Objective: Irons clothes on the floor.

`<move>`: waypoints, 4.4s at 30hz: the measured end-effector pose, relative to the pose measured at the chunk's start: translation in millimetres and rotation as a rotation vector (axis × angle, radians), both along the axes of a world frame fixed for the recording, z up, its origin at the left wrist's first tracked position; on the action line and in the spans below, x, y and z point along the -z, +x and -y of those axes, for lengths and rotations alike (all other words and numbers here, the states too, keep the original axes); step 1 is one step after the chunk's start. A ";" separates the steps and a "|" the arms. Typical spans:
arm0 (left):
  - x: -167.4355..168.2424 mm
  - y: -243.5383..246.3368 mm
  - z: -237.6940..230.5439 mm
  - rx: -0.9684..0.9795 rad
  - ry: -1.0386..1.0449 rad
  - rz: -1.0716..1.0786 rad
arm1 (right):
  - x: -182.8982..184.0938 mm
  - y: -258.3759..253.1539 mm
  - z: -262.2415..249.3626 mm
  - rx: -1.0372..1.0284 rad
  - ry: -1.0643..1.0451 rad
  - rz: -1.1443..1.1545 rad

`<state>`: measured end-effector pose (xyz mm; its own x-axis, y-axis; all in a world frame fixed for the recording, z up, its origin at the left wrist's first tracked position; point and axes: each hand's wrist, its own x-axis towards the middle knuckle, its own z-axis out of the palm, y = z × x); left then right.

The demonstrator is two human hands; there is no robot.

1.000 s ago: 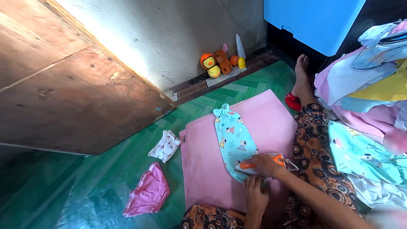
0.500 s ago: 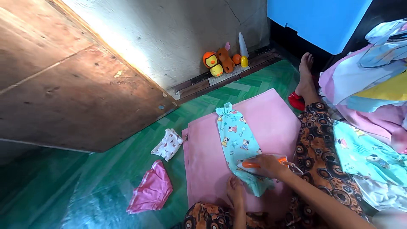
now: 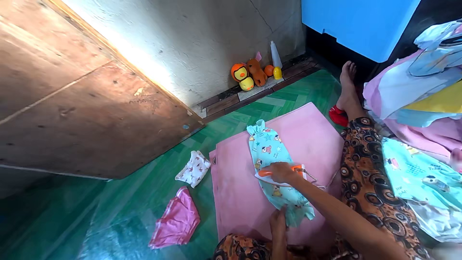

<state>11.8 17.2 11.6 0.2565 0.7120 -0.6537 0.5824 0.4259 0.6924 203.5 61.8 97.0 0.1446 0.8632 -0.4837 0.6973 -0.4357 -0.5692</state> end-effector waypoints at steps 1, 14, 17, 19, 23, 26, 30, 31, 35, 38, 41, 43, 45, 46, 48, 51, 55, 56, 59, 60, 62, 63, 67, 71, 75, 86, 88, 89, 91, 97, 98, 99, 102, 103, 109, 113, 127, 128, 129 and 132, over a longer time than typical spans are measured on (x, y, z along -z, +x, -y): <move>-0.9 0.1 0.6 -0.012 -0.004 0.006 | 0.8 0.8 -3.5 -0.039 -0.013 -0.011; -7.0 1.3 3.1 0.042 -0.197 0.061 | -9.5 -12.4 38.0 -0.447 -0.160 -0.009; -6.1 2.4 3.6 0.038 -0.212 0.072 | -9.3 -12.7 42.1 -0.420 -0.130 -0.013; -3.5 3.2 4.8 0.037 -0.213 0.069 | -9.5 -15.3 44.0 -0.396 -0.102 -0.029; -4.4 5.8 6.7 0.051 -0.221 0.037 | -6.0 -26.5 38.5 -0.334 -0.044 -0.020; -7.2 5.9 6.7 0.047 -0.242 0.027 | -4.5 -31.1 25.8 -0.252 -0.011 0.004; -7.4 5.2 5.3 0.035 -0.259 0.035 | -2.1 -32.6 11.5 -0.149 -0.013 0.021; -6.9 5.1 5.2 0.039 -0.261 0.033 | -1.6 -31.7 10.8 -0.159 -0.020 0.018; -5.6 5.7 4.0 0.051 -0.250 0.010 | -2.2 -27.8 17.3 -0.308 -0.055 -0.020; -5.4 6.4 4.1 0.052 -0.239 -0.004 | -4.2 -25.7 24.9 -0.385 -0.070 -0.022; -4.2 6.9 3.9 0.052 -0.231 -0.018 | -2.5 -24.4 26.1 -0.305 -0.031 -0.003; -3.3 6.3 3.7 0.047 -0.234 -0.014 | -1.3 -24.6 22.2 -0.194 -0.003 0.014; -2.7 5.8 3.5 0.043 -0.231 -0.006 | 0.9 -24.1 16.7 -0.128 0.008 0.026; -2.4 5.0 3.5 0.042 -0.232 -0.001 | 1.4 -24.0 15.2 -0.137 0.000 0.021; -2.1 5.0 4.0 0.042 -0.233 0.003 | -0.7 -24.0 16.1 -0.233 -0.023 -0.003; -1.2 5.6 3.9 0.035 -0.215 -0.004 | -6.9 -30.8 23.1 -0.394 -0.067 -0.037; 0.0 6.9 4.2 0.018 -0.204 -0.008 | -4.6 -34.2 25.7 -0.376 -0.065 -0.026; -2.3 7.1 4.5 0.012 -0.213 -0.007 | -3.9 -34.8 25.4 -0.340 -0.048 -0.027; -4.3 7.8 3.7 -0.036 -0.237 0.015 | -3.3 -35.3 22.3 -0.250 -0.015 -0.025; -4.5 7.7 3.6 -0.044 -0.243 0.018 | -3.3 -35.1 21.3 -0.243 -0.019 -0.031; -2.1 6.5 3.7 -0.038 -0.239 0.013 | -4.2 -34.3 21.7 -0.266 -0.041 -0.039; -0.7 6.4 3.5 -0.034 -0.236 0.017 | -5.8 -33.0 22.7 -0.290 -0.060 -0.042; 1.0 6.8 3.4 -0.014 -0.237 0.005 | -8.5 -30.8 31.9 -0.353 -0.122 -0.044; -2.4 7.6 4.1 -0.007 -0.248 0.014 | -6.3 -25.4 37.3 -0.340 -0.069 -0.021; -3.0 7.9 4.4 -0.004 -0.246 0.022 | -6.8 -14.6 35.4 -0.263 -0.069 -0.015; 3.3 3.6 3.9 0.016 -0.221 0.091 | -4.9 1.1 57.0 -0.254 -0.139 -0.043; 1.6 4.7 4.2 0.013 -0.219 0.083 | -3.1 0.2 59.1 -0.255 -0.128 -0.041; 1.0 5.5 4.3 0.012 -0.217 0.073 | -3.2 -1.0 59.3 -0.259 -0.127 -0.041; 2.7 6.2 3.9 0.011 -0.213 0.062 | -3.7 -5.4 58.4 -0.258 -0.123 -0.050; 2.7 5.1 3.5 0.000 -0.203 0.064 | -3.7 -28.3 43.7 -0.279 -0.108 -0.070; 1.5 5.4 3.6 -0.007 -0.209 0.068 | -4.6 -30.8 41.2 -0.279 -0.113 -0.069; 0.3 5.7 3.5 -0.009 -0.217 0.069 | -5.7 -32.1 39.4 -0.281 -0.122 -0.068; -1.2 6.9 3.8 -0.003 -0.228 0.060 | -6.7 -31.2 41.2 -0.280 -0.131 -0.054; -0.7 7.2 3.7 0.000 -0.228 0.060 | -6.8 -29.1 43.1 -0.277 -0.131 -0.050; -1.6 8.0 4.2 0.005 -0.241 0.064 | -3.9 -0.3 64.5 -0.266 -0.145 -0.053; -2.5 8.8 3.3 0.008 -0.236 0.055 | -0.4 11.9 75.1 -0.251 -0.153 -0.058; 0.5 7.8 2.5 -0.017 -0.218 0.034 | -4.1 -32.1 38.6 -0.276 -0.117 -0.071; 0.6 7.8 2.2 -0.019 -0.227 0.035 | -4.5 -32.5 37.7 -0.279 -0.125 -0.069; 0.5 7.7 2.1 -0.020 -0.234 0.031 | -5.0 -32.3 38.2 -0.278 -0.131 -0.067; -3.1 8.7 2.6 -0.010 -0.243 0.021 | -5.2 -27.7 42.9 -0.266 -0.144 -0.063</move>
